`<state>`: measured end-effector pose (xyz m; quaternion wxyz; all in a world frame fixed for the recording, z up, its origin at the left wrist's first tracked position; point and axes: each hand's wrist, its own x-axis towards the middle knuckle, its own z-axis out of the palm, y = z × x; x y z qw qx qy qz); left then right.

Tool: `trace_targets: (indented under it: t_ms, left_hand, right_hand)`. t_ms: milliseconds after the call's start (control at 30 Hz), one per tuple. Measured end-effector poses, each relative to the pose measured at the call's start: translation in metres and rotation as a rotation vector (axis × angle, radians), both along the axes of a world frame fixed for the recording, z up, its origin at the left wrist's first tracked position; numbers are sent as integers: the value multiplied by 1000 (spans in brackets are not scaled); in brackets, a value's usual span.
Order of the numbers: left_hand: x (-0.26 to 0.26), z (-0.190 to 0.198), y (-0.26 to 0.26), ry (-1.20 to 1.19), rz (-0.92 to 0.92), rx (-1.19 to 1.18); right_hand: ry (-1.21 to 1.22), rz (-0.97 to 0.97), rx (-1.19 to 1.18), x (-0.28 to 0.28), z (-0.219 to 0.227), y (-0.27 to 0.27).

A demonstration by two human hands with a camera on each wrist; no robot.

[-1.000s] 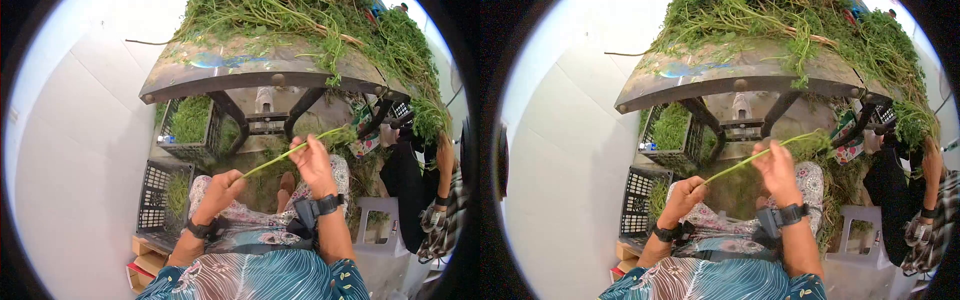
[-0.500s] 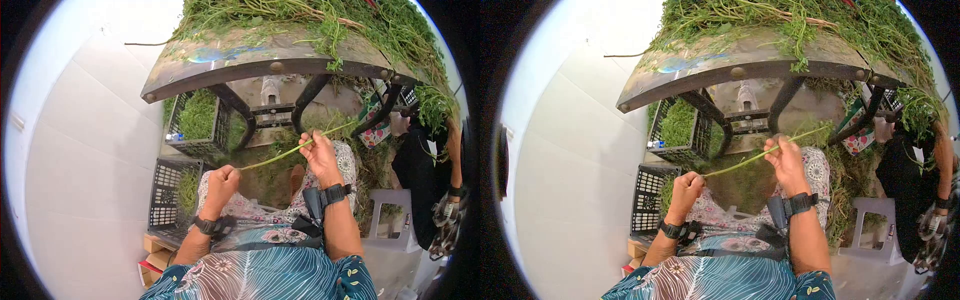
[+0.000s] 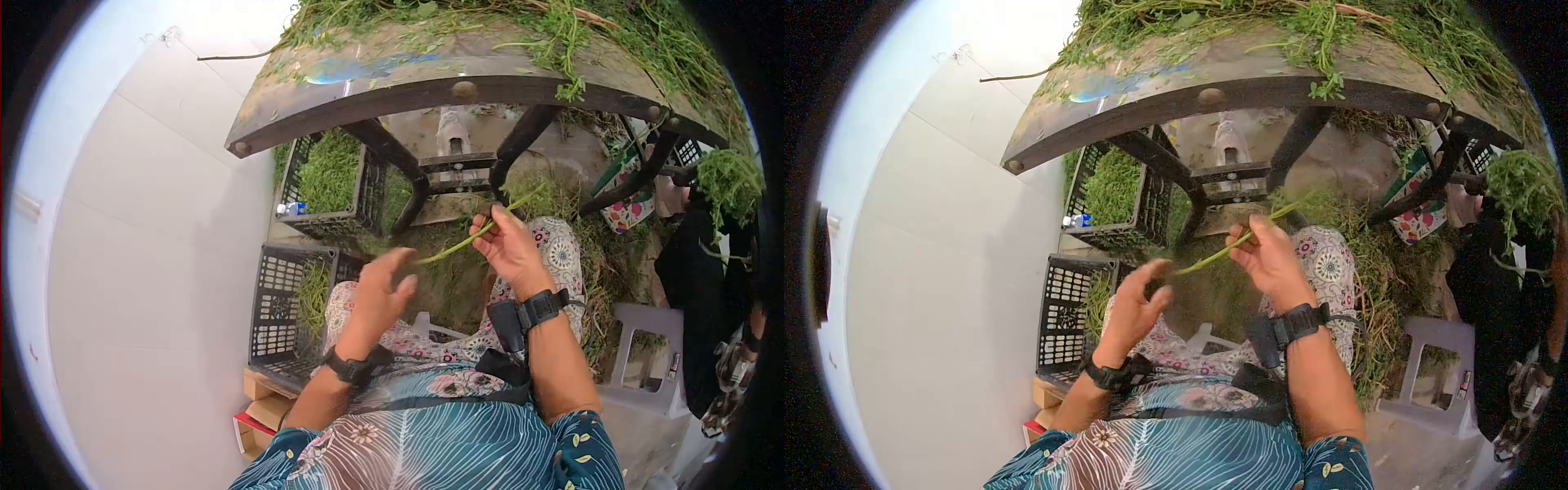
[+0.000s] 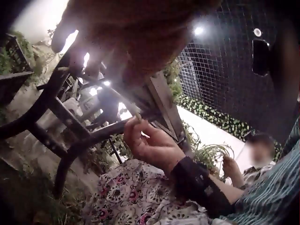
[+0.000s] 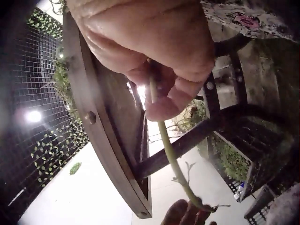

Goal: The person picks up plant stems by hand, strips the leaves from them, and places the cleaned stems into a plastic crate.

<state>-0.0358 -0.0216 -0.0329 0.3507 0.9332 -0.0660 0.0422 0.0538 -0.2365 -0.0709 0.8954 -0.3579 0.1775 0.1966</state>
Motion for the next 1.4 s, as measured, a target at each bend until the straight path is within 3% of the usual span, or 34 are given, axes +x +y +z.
trace_targets:
  t_ms: [100, 200, 400, 600, 700, 800, 1000, 1400]
  left_hand:
    - [1, -5, -8, 172, -15, -210]
    - [-1, -14, -8, 268, 1, -378]
    - [0, -17, -10, 315, 23, -675]
    - [0, -12, -14, 344, 37, -699]
    - [-2, -18, -13, 307, 43, -726]
    - [-2, -15, -11, 353, 74, -776]
    - [-3, -14, -9, 381, 60, -759]
    - [-5, -36, 16, 454, 50, -544]
  right_hand:
    - [-17, 45, 60, 2, 0, 2]
    - [-194, 185, -4, -4, 10, 10]
    - [-426, 712, -446, -18, 21, 25]
    - [-498, 698, -556, -18, 24, 25]
    - [-389, 622, -604, -14, 4, 26]
    - [-271, 445, -466, -15, 12, 25]
    - [-130, 324, -56, -9, 11, 17]
    - [-70, -4, 18, -3, -5, 14]
